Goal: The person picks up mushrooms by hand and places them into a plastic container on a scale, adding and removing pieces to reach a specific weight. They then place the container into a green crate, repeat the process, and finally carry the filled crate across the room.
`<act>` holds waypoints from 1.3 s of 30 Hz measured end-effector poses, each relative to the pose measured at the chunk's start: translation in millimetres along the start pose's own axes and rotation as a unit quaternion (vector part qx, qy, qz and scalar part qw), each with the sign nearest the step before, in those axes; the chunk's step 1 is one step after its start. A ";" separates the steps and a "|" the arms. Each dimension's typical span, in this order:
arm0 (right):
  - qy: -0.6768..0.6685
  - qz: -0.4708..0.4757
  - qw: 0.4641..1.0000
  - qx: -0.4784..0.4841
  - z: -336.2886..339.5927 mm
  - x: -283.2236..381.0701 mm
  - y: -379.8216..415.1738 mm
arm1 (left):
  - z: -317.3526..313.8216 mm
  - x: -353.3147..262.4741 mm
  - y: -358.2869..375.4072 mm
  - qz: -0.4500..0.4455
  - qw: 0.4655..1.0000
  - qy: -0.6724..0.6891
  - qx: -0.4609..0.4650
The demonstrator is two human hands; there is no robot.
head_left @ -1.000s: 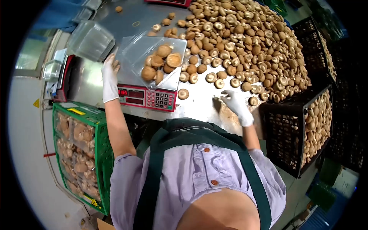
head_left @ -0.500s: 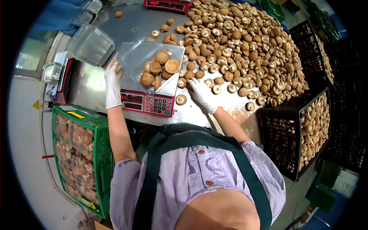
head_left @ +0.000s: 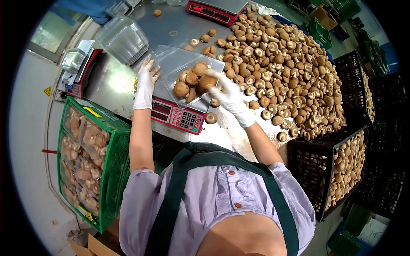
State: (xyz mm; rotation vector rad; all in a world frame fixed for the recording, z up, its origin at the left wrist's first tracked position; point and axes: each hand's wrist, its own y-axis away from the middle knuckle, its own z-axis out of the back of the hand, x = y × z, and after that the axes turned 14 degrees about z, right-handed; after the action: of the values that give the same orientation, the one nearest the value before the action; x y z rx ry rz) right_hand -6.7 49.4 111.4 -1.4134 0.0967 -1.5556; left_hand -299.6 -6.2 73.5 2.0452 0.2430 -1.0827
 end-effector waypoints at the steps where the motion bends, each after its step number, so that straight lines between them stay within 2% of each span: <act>1: 0.139 0.069 0.982 0.104 -6.9 -3.4 -3.2 | -1.3 0.3 2.5 -0.037 0.999 0.015 0.003; 2: 0.298 0.083 0.936 0.170 -19.1 -8.1 1.1 | -2.2 0.5 5.5 -0.074 0.997 0.028 0.006; 3: 0.314 0.080 0.932 0.163 -21.5 -8.7 4.0 | -3.0 -1.5 12.8 -0.074 0.997 0.028 0.004; 4: 0.330 0.078 0.928 0.157 -22.6 -9.0 5.7 | -4.7 -5.8 24.2 -0.112 0.993 0.016 0.039; 5: 0.292 0.074 0.946 0.118 -20.9 -10.1 7.0 | -6.7 -8.9 35.0 -0.149 0.986 0.006 0.073; 6: 0.253 0.067 0.962 0.080 -17.2 -10.7 9.5 | -7.1 -8.4 43.9 -0.149 0.986 0.009 0.070; 8: 0.181 0.049 0.982 -0.016 -2.4 -1.3 9.1 | -6.7 -5.0 64.9 -0.213 0.969 -0.063 0.110; 9: 0.179 0.049 0.982 -0.013 3.8 -5.4 13.7 | -9.5 -4.0 83.1 -0.230 0.960 -0.111 0.111; 11: 0.082 -0.085 0.984 -0.130 13.9 -21.7 27.2 | -14.9 9.7 117.1 -0.220 0.935 -0.261 0.099; 12: 0.032 -0.151 0.970 -0.188 20.9 -26.9 31.2 | -15.6 29.0 117.6 -0.337 0.867 -0.364 0.035; 13: -0.009 -0.201 0.964 -0.175 29.9 -28.9 33.1 | -20.2 39.9 128.8 -0.407 0.786 -0.465 -0.010; 14: -0.004 -0.214 0.965 -0.154 35.0 -36.7 36.6 | -20.8 54.1 129.8 -0.451 0.750 -0.482 -0.043; 16: -0.028 -0.257 0.957 -0.129 33.3 -33.3 29.4 | -23.7 85.7 130.3 -0.468 0.776 -0.398 -0.143; 17: -0.015 -0.279 0.955 -0.104 31.5 -37.9 28.8 | -21.2 104.0 125.8 -0.341 0.886 -0.293 -0.112; 18: -0.030 -0.331 0.941 -0.060 29.3 -39.4 20.9 | -22.3 112.2 127.3 -0.202 0.961 -0.175 -0.077; 20: -0.020 -0.378 0.925 -0.027 25.5 -32.0 12.6 | -20.8 118.2 131.8 -0.048 0.990 -0.128 -0.037; 21: -0.085 -0.341 0.934 -0.060 20.4 -48.1 19.6 | -26.1 118.1 134.5 -0.026 0.995 -0.096 -0.027; 22: -0.057 -0.340 0.938 -0.028 21.3 -44.8 14.0 | -29.5 118.1 137.7 -0.007 0.998 -0.061 -0.022; 23: -0.097 -0.352 0.930 -0.047 21.8 -36.8 10.2 | -30.3 119.2 135.1 -0.013 0.999 -0.042 -0.006; 24: -0.106 -0.368 0.924 -0.014 27.8 -47.6 11.0 | -28.5 121.1 129.6 -0.023 1.000 -0.021 0.005; 28: -0.140 -0.360 0.921 -0.052 31.2 -67.7 30.5 | -27.6 119.1 128.2 -0.028 0.999 -0.044 0.015; 29: -0.168 -0.351 0.917 -0.082 27.7 -55.8 32.2 | -23.7 122.1 125.8 -0.050 0.996 -0.064 0.026; 30: -0.228 -0.342 0.904 -0.114 29.6 -85.1 49.8 | -18.1 125.2 123.7 -0.070 0.993 -0.086 0.041; 31: -0.219 -0.330 0.913 -0.102 26.9 -66.8 49.8 | -15.3 119.6 132.1 -0.096 0.986 -0.136 0.020; 32: -0.222 -0.296 0.923 -0.104 24.1 -78.6 62.1 | -9.9 118.8 137.0 -0.135 0.973 -0.184 -0.023; 34: -0.267 -0.276 0.919 -0.093 17.2 -68.7 67.5 | 3.3 111.7 149.6 -0.159 0.952 -0.256 -0.050; 35: -0.284 -0.253 0.921 -0.085 13.1 -61.0 66.6 | 15.3 114.9 149.3 -0.206 0.942 -0.264 -0.028; 36: -0.301 -0.230 0.922 -0.077 8.6 -48.0 62.3 | 24.0 114.5 153.4 -0.222 0.954 -0.203 0.019; 38: -0.343 -0.218 0.912 -0.059 -5.2 -24.0 52.0 | 41.4 101.9 167.8 -0.160 0.977 -0.043 0.131; 39: -0.351 -0.203 0.914 -0.037 -12.1 -15.4 46.3 | 48.8 91.9 184.5 -0.125 0.985 0.004 0.122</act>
State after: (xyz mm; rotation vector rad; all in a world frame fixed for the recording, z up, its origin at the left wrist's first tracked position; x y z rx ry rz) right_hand 8.5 30.1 67.5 -2.0659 -0.6114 -1.2669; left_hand -181.9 -181.5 90.3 2.2814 0.3968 -1.3121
